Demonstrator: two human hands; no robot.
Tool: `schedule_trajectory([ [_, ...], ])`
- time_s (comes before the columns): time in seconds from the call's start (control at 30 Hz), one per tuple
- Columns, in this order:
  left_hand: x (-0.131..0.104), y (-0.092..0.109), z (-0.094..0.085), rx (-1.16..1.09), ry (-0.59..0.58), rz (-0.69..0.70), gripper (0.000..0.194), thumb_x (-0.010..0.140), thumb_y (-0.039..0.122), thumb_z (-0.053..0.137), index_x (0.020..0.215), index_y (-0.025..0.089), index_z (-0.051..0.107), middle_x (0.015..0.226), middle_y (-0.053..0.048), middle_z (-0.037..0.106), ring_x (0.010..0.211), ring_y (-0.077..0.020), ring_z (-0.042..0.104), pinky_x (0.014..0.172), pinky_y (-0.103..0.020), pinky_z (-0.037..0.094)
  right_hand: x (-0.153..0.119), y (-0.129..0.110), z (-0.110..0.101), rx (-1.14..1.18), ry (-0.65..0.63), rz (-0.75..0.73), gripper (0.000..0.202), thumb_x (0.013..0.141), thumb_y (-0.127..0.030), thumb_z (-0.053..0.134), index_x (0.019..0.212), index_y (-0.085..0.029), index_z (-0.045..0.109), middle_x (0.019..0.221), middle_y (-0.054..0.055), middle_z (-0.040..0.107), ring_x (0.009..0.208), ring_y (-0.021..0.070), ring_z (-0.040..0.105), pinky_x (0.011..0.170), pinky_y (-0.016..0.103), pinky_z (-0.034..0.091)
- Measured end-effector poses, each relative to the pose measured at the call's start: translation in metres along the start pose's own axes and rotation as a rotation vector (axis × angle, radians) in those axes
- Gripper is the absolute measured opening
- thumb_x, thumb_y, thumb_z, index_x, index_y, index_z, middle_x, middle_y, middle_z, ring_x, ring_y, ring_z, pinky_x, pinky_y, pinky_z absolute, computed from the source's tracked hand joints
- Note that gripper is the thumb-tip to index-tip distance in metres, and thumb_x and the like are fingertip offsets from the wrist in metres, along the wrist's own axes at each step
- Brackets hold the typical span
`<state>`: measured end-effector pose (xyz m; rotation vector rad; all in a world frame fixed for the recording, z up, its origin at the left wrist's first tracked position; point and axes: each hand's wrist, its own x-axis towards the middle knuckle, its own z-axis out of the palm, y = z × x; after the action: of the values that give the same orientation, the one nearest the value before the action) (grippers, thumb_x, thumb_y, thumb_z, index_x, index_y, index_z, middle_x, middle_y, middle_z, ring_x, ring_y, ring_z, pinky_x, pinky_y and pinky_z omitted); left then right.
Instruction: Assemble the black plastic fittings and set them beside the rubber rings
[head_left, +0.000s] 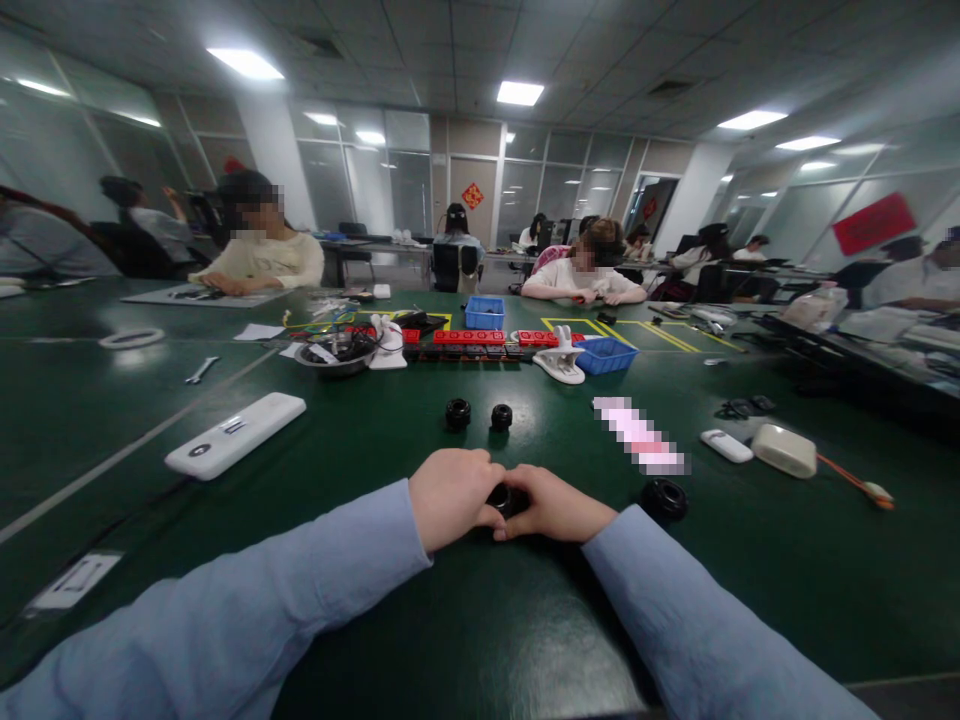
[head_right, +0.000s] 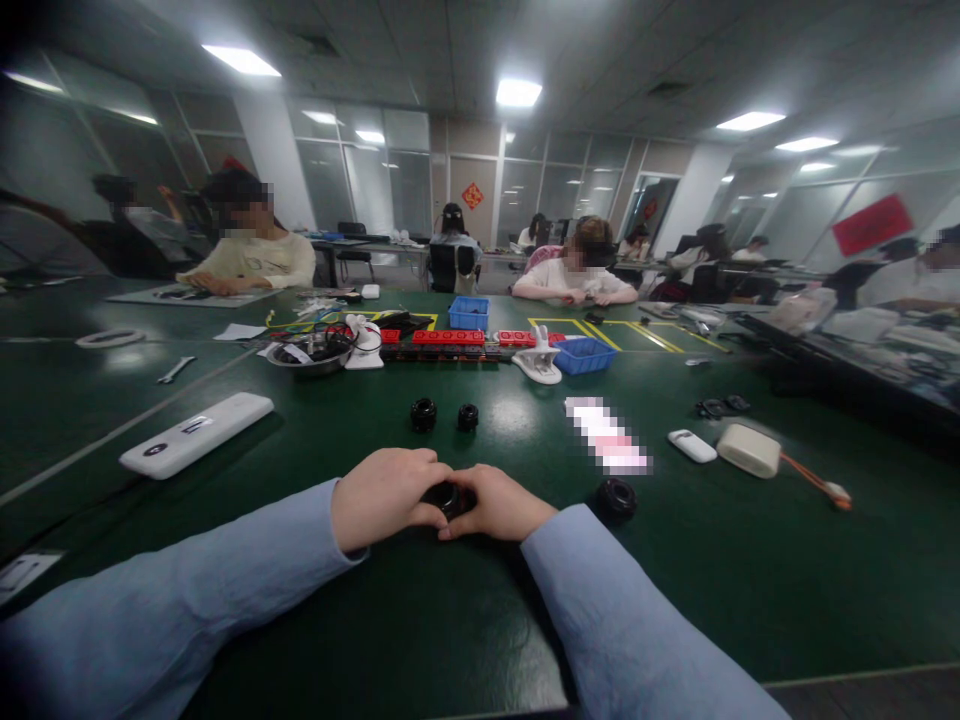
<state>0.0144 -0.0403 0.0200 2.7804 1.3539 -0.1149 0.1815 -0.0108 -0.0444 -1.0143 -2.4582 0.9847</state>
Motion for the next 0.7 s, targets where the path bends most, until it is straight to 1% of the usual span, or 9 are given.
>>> schedule_trajectory([
  [0.2,0.0,0.006,0.0,0.013,0.023,-0.105,0.038,0.075,0.044,0.066,0.095,0.011,0.065,0.089,-0.01,0.064,0.08,-0.028,0.064,0.064,-0.033,0.049,0.002,-0.004,0.003,-0.045,0.051,0.071,0.043,0.062,-0.034,0.077,0.098,-0.015,0.064,0.087,0.003,0.066,0.074,0.0176,0.058,0.066,0.026,0.041],
  [0.4,0.002,0.007,-0.002,0.01,0.027,-0.129,0.039,0.074,0.046,0.066,0.091,0.011,0.065,0.088,-0.01,0.065,0.079,-0.0282,0.065,0.062,-0.033,0.049,0.002,-0.005,0.007,-0.07,0.096,0.116,0.042,0.06,-0.036,0.077,0.095,-0.016,0.064,0.08,0.002,0.064,0.068,0.0155,0.055,0.061,0.025,0.038],
  [0.57,0.004,0.001,0.003,0.023,0.072,-0.116,0.047,0.072,0.056,0.064,0.088,0.012,0.064,0.085,-0.01,0.066,0.078,-0.0276,0.065,0.062,-0.032,0.048,0.004,-0.007,0.01,-0.124,0.125,0.138,0.041,0.061,-0.039,0.076,0.091,-0.015,0.062,0.079,0.003,0.063,0.067,0.015,0.053,0.059,0.024,0.036],
  [0.7,0.007,-0.002,0.008,0.044,0.096,-0.134,0.058,0.072,0.068,0.054,0.086,0.012,0.063,0.081,-0.01,0.066,0.076,-0.0269,0.065,0.061,-0.031,0.047,0.005,-0.009,0.011,-0.19,0.131,0.156,0.04,0.06,-0.043,0.075,0.084,-0.015,0.06,0.076,0.002,0.061,0.065,0.0144,0.051,0.056,0.023,0.034],
])
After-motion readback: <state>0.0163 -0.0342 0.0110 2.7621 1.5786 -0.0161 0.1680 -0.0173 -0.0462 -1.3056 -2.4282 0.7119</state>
